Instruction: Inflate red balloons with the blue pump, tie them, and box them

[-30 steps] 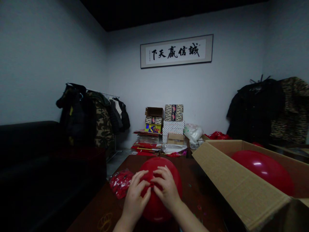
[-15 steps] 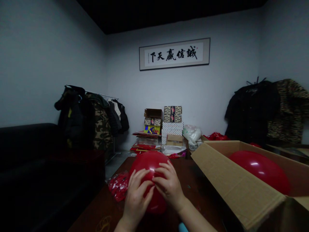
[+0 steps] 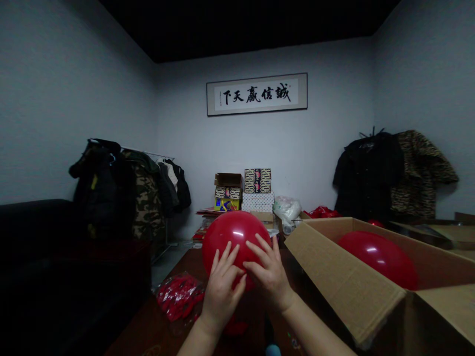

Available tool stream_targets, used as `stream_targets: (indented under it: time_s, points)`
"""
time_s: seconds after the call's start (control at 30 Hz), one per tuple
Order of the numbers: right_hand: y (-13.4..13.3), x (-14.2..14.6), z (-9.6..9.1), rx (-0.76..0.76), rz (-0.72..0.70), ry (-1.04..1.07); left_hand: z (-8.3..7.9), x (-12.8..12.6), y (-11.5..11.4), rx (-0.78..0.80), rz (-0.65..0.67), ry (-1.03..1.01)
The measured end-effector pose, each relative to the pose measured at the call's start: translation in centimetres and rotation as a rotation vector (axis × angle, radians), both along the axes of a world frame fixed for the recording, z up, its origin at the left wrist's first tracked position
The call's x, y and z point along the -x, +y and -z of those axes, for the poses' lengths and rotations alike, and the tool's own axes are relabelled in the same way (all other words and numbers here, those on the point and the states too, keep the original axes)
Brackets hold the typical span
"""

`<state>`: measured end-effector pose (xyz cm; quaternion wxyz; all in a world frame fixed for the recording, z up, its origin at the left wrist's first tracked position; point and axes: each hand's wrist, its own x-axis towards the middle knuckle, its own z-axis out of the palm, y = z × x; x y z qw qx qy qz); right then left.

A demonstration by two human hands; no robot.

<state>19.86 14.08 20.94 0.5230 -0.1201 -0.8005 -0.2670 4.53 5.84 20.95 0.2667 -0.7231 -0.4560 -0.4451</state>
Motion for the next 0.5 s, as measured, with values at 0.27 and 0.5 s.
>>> stream_targets:
  time_s: [0.27, 0.5]
  points:
    - [1.2, -4.9, -3.4, -0.091, 0.109, 0.013, -3.3, -3.7, 2.2, -0.058, 0.102, 0.079]
    - [1.2, -11.4, -6.7, -0.136, 0.280, -0.061, -6.4, -8.3, 4.4, -0.114, 0.235, 0.121]
